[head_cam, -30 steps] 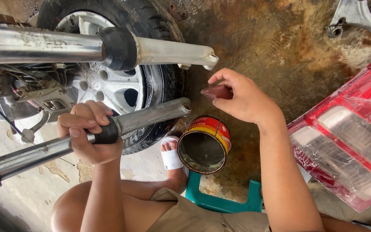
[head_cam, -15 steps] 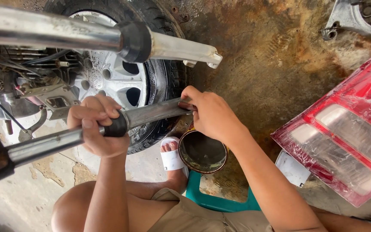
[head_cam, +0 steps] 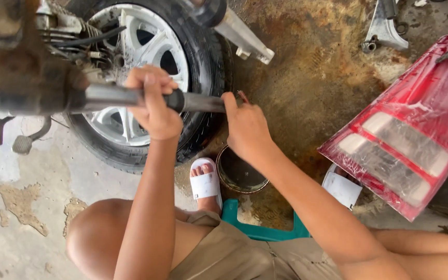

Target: The person sands a metal motorcycle fork with sandpaper and a liquid from a container while the fork remains attached to the vehicle.

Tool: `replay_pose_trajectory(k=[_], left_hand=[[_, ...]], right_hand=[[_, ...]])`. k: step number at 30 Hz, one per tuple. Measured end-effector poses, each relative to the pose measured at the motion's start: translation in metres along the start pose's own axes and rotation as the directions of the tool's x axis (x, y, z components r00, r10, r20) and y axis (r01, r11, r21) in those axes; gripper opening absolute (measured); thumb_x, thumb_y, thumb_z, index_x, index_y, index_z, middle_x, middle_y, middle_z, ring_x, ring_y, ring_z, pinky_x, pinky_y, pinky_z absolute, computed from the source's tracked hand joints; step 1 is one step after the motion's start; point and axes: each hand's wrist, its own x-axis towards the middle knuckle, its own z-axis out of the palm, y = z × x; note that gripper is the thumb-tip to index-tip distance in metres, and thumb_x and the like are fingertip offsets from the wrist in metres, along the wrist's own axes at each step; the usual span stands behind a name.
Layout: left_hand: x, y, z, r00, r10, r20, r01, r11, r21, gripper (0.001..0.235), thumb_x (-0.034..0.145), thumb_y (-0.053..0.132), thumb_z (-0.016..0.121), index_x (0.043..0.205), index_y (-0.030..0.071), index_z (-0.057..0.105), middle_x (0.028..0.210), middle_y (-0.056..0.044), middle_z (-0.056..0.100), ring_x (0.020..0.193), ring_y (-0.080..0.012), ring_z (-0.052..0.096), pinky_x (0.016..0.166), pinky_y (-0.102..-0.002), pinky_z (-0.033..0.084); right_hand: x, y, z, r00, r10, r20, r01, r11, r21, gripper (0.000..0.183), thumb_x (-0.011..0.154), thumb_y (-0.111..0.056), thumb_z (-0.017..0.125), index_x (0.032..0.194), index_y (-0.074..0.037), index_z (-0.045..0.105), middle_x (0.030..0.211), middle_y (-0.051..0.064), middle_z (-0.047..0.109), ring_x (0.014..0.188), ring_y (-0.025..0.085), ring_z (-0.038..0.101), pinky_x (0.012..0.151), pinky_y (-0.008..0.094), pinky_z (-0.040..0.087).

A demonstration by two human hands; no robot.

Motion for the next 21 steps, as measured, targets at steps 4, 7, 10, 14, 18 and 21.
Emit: replay_pose_trajectory(k=[4, 7, 10, 14, 18, 21], left_hand=[[0.007, 0.029, 0.017, 0.999, -0.041, -0.02, 0.042, 0.999, 0.01, 0.032, 0.104, 0.016, 0.047, 0.073, 0.009, 0.051, 0.056, -0.001, 0.047, 0.058, -0.0125, 0.053, 0.067, -0.024, 0.049], [0.003, 0.03, 0.018, 0.996, -0.063, -0.06, 0.064, 0.998, 0.014, 0.031, 0.103, 0.016, 0.05, 0.073, 0.008, 0.053, 0.056, -0.003, 0.052, 0.061, -0.013, 0.058, 0.067, -0.026, 0.05], [0.003, 0.025, 0.021, 0.992, -0.092, -0.09, 0.087, 0.995, -0.053, 0.031, 0.102, 0.017, 0.051, 0.073, 0.009, 0.054, 0.056, -0.002, 0.053, 0.062, -0.012, 0.06, 0.069, -0.025, 0.05], [0.001, 0.023, 0.019, 0.987, -0.154, -0.046, 0.149, 0.985, -0.088, 0.026, 0.102, 0.018, 0.052, 0.077, 0.01, 0.053, 0.065, -0.005, 0.057, 0.064, -0.0141, 0.06, 0.067, -0.027, 0.052], [0.003, 0.035, 0.013, 0.986, -0.151, 0.066, 0.16, 0.973, -0.166, 0.028, 0.105, 0.024, 0.05, 0.08, 0.01, 0.048, 0.072, -0.002, 0.051, 0.065, -0.0146, 0.05, 0.062, -0.032, 0.044], [0.002, 0.033, 0.017, 0.978, -0.208, -0.002, 0.207, 0.973, -0.104, 0.029, 0.101, 0.027, 0.053, 0.08, 0.008, 0.052, 0.073, -0.003, 0.057, 0.069, -0.0143, 0.059, 0.066, -0.03, 0.049]], right_hand=[[0.001, -0.012, -0.007, 1.0, -0.006, 0.03, 0.01, 0.994, -0.112, 0.068, 0.074, 0.007, 0.065, 0.137, -0.003, 0.04, 0.083, 0.024, 0.072, 0.082, 0.043, 0.071, 0.076, 0.049, 0.054], [0.001, -0.022, -0.012, 0.999, -0.02, -0.043, 0.022, 0.999, 0.04, 0.07, 0.073, 0.011, 0.067, 0.136, -0.002, 0.041, 0.09, 0.032, 0.07, 0.085, 0.05, 0.07, 0.077, 0.053, 0.054], [0.013, -0.02, -0.003, 0.999, 0.035, 0.032, -0.026, 0.966, -0.258, 0.077, 0.072, 0.014, 0.066, 0.143, 0.002, 0.038, 0.089, 0.027, 0.074, 0.096, 0.045, 0.072, 0.08, 0.049, 0.053], [0.018, -0.036, -0.011, 0.992, 0.072, 0.101, -0.049, 0.976, -0.211, 0.083, 0.074, 0.007, 0.07, 0.147, -0.005, 0.032, 0.076, 0.017, 0.064, 0.077, 0.039, 0.063, 0.081, 0.048, 0.049], [0.018, -0.059, -0.027, 0.938, 0.207, 0.278, -0.139, 0.959, -0.246, 0.087, 0.082, 0.01, 0.06, 0.155, -0.011, 0.019, 0.059, 0.006, 0.053, 0.059, 0.034, 0.053, 0.097, 0.047, 0.043], [0.003, -0.067, -0.045, 0.981, 0.15, 0.126, -0.151, 0.989, -0.009, 0.09, 0.077, 0.012, 0.065, 0.154, -0.011, 0.023, 0.058, 0.01, 0.046, 0.044, 0.025, 0.039, 0.042, 0.039, 0.024]])
